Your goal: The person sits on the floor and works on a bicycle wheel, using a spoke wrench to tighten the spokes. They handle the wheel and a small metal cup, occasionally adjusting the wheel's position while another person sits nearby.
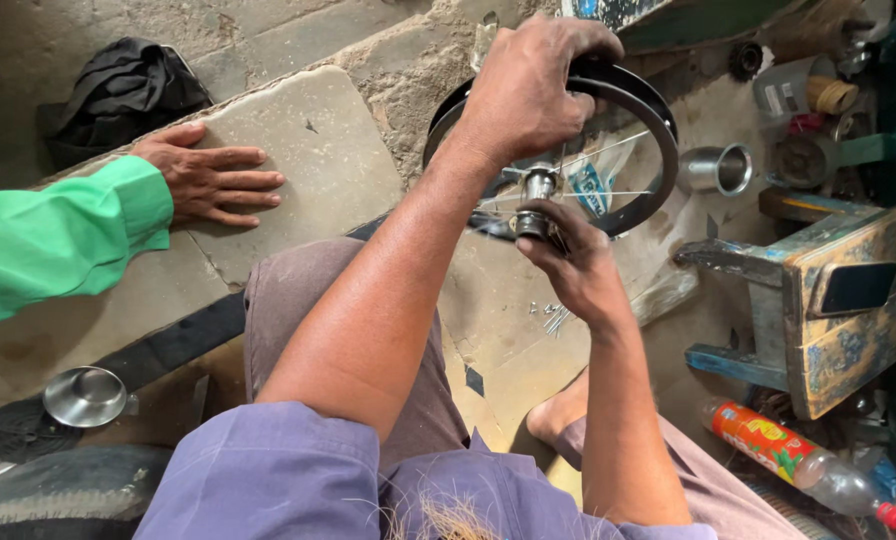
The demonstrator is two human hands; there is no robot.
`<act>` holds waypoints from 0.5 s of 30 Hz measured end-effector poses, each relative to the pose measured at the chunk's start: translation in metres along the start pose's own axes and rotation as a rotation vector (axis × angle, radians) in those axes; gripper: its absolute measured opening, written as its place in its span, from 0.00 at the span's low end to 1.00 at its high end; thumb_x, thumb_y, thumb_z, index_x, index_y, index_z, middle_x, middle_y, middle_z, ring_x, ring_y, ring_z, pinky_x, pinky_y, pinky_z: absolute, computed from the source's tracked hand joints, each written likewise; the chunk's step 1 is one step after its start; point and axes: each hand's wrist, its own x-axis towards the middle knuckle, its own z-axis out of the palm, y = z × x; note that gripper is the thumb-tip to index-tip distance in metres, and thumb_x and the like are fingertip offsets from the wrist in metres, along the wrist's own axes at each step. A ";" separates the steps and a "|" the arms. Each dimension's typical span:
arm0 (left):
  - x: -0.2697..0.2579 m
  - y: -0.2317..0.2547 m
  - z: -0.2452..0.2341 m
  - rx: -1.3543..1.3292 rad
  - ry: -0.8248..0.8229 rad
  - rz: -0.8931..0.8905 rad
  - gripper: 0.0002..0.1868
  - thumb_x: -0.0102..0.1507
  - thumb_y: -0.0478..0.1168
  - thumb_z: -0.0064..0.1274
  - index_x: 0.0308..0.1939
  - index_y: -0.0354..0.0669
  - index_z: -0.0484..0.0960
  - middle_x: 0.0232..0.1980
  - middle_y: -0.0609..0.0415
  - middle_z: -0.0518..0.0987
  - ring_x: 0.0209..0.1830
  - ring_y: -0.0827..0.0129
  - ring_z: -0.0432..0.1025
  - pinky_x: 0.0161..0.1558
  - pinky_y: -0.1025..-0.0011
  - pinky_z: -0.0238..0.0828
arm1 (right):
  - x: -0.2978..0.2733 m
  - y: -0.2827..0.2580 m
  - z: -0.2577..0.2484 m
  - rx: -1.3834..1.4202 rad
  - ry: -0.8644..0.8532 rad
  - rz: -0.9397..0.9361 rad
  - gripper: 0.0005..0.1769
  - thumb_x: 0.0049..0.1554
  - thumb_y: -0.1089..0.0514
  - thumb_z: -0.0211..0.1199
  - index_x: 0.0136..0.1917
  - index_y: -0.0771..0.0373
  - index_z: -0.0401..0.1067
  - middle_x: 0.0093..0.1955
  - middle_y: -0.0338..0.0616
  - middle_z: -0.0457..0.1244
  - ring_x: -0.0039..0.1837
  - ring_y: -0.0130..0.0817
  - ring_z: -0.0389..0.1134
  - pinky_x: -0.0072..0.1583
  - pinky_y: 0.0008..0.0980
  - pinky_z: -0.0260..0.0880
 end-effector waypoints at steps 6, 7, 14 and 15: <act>0.004 0.009 -0.009 0.116 0.141 0.134 0.27 0.46 0.43 0.69 0.51 0.54 0.86 0.54 0.54 0.82 0.56 0.56 0.76 0.60 0.52 0.68 | -0.006 -0.005 -0.007 0.069 0.033 0.064 0.22 0.56 0.63 0.70 0.63 0.63 0.73 0.51 0.35 0.65 0.50 0.22 0.63 0.49 0.22 0.68; 0.005 0.014 -0.011 0.162 0.220 0.241 0.31 0.43 0.46 0.71 0.52 0.54 0.86 0.56 0.52 0.80 0.58 0.52 0.73 0.61 0.46 0.63 | -0.007 -0.004 -0.008 0.086 0.072 0.069 0.22 0.56 0.63 0.71 0.64 0.64 0.74 0.51 0.36 0.65 0.49 0.22 0.63 0.49 0.22 0.68; 0.000 0.020 -0.022 -0.143 0.016 -0.050 0.18 0.62 0.55 0.63 0.49 0.51 0.85 0.54 0.54 0.83 0.58 0.63 0.79 0.63 0.63 0.76 | -0.006 0.024 -0.033 0.336 0.284 0.098 0.30 0.56 0.68 0.71 0.71 0.66 0.71 0.53 0.43 0.68 0.49 0.28 0.66 0.49 0.27 0.67; 0.000 0.021 -0.015 -0.162 -0.047 -0.071 0.19 0.61 0.56 0.63 0.48 0.51 0.86 0.52 0.54 0.85 0.54 0.63 0.80 0.59 0.65 0.78 | -0.009 0.026 -0.040 0.314 0.290 0.098 0.30 0.57 0.69 0.70 0.72 0.67 0.71 0.53 0.45 0.68 0.48 0.29 0.65 0.49 0.27 0.66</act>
